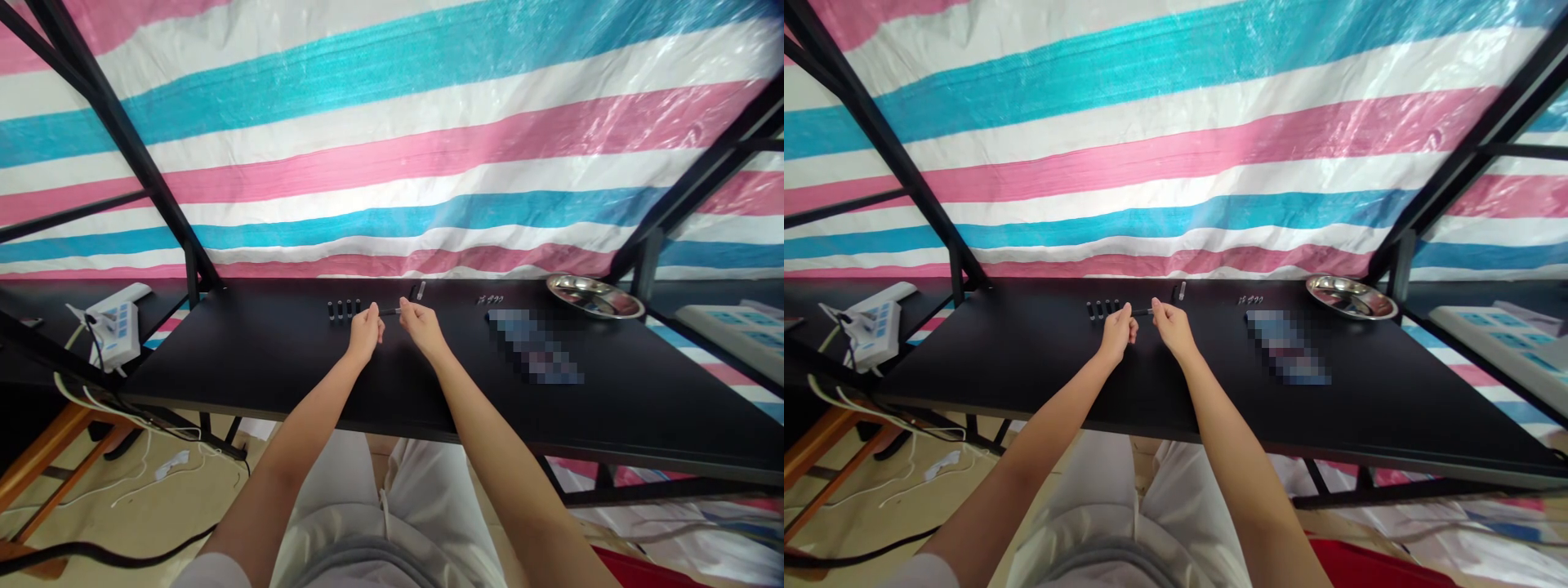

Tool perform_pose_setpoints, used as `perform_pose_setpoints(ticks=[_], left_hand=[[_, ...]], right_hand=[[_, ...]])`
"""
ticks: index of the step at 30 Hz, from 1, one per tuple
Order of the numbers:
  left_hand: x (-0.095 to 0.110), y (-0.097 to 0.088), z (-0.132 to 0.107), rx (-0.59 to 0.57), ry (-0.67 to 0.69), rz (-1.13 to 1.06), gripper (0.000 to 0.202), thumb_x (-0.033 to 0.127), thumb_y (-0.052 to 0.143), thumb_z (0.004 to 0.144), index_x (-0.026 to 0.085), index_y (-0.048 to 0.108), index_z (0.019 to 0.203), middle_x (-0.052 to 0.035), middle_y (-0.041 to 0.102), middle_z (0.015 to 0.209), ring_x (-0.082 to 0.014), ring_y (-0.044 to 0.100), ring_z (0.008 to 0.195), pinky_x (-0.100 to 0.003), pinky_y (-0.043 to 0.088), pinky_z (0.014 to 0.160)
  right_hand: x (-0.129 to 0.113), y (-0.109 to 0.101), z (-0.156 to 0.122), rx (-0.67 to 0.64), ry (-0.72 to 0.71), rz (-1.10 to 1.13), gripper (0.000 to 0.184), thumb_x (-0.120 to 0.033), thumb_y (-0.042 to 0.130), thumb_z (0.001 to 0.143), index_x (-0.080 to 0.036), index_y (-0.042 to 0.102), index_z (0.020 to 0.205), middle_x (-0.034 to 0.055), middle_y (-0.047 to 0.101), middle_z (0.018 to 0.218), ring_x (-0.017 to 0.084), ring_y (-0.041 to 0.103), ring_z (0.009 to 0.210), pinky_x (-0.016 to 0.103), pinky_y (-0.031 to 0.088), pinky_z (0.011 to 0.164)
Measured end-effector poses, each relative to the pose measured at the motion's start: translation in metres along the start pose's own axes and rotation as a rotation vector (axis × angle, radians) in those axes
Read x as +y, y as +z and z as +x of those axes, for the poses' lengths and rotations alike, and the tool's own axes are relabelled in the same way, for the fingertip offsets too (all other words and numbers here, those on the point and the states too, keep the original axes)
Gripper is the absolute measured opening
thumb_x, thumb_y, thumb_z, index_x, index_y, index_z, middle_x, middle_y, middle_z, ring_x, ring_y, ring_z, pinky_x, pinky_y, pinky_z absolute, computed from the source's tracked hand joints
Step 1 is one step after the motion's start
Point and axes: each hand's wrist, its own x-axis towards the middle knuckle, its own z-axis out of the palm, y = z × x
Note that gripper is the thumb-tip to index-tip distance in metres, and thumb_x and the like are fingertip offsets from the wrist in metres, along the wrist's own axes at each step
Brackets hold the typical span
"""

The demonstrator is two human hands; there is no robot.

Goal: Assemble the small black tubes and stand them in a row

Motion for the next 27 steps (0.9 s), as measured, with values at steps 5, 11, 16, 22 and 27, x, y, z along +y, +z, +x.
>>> perform_pose_setpoints(ticks=[5, 11, 16, 22, 27], left_hand=[[0.001, 0.000, 0.002, 0.013, -0.064, -0.087, 0.048, 0.050, 0.036, 0.085, 0.018, 0.034, 0.050, 0.0047, 0.038, 0.039, -0.0053, 0.035, 0.031, -0.021, 0.029, 0.038], [-0.002, -0.003, 0.004, 0.044, 0.011, -0.080, 0.040, 0.048, 0.040, 0.084, 0.016, 0.042, 0.060, 0.0043, 0.047, 0.053, -0.0032, 0.039, 0.034, -0.019, 0.029, 0.037], [-0.001, 0.000, 0.002, -0.014, 0.064, -0.039, 0.026, 0.038, 0.059, 0.074, 0.015, 0.052, 0.084, 0.0039, 0.053, 0.063, -0.0034, 0.043, 0.038, -0.017, 0.033, 0.037], [0.001, -0.001, 0.002, -0.013, 0.125, -0.091, 0.028, 0.038, 0.060, 0.073, 0.013, 0.053, 0.085, 0.0022, 0.055, 0.065, -0.0035, 0.045, 0.041, -0.017, 0.034, 0.038], [-0.001, -0.002, 0.002, -0.014, 0.172, 0.006, 0.023, 0.033, 0.056, 0.076, 0.013, 0.055, 0.086, 0.0014, 0.056, 0.069, -0.0030, 0.044, 0.041, -0.017, 0.035, 0.040]], right_hand=[[-0.001, -0.004, 0.001, 0.050, -0.007, -0.032, 0.051, -0.057, 0.041, 0.081, -0.019, 0.038, 0.046, -0.0041, 0.036, 0.043, 0.008, 0.032, 0.043, 0.023, 0.027, 0.045], [0.002, -0.014, 0.005, 0.302, 0.012, 0.010, 0.051, -0.057, 0.040, 0.081, -0.020, 0.040, 0.046, -0.0037, 0.037, 0.042, 0.008, 0.035, 0.041, 0.023, 0.029, 0.044], [0.005, -0.015, 0.008, 0.202, -0.114, -0.018, 0.039, -0.055, 0.049, 0.078, -0.018, 0.061, 0.072, 0.0026, 0.061, 0.071, 0.013, 0.055, 0.064, 0.024, 0.040, 0.056], [0.012, -0.012, 0.008, -0.050, -0.179, -0.111, 0.032, -0.050, 0.058, 0.073, -0.020, 0.066, 0.082, 0.0052, 0.063, 0.088, 0.015, 0.058, 0.075, 0.026, 0.042, 0.059], [0.013, -0.016, 0.008, -0.168, -0.184, -0.168, 0.030, -0.048, 0.059, 0.073, -0.021, 0.067, 0.082, 0.0039, 0.062, 0.083, 0.014, 0.054, 0.070, 0.027, 0.042, 0.061]])
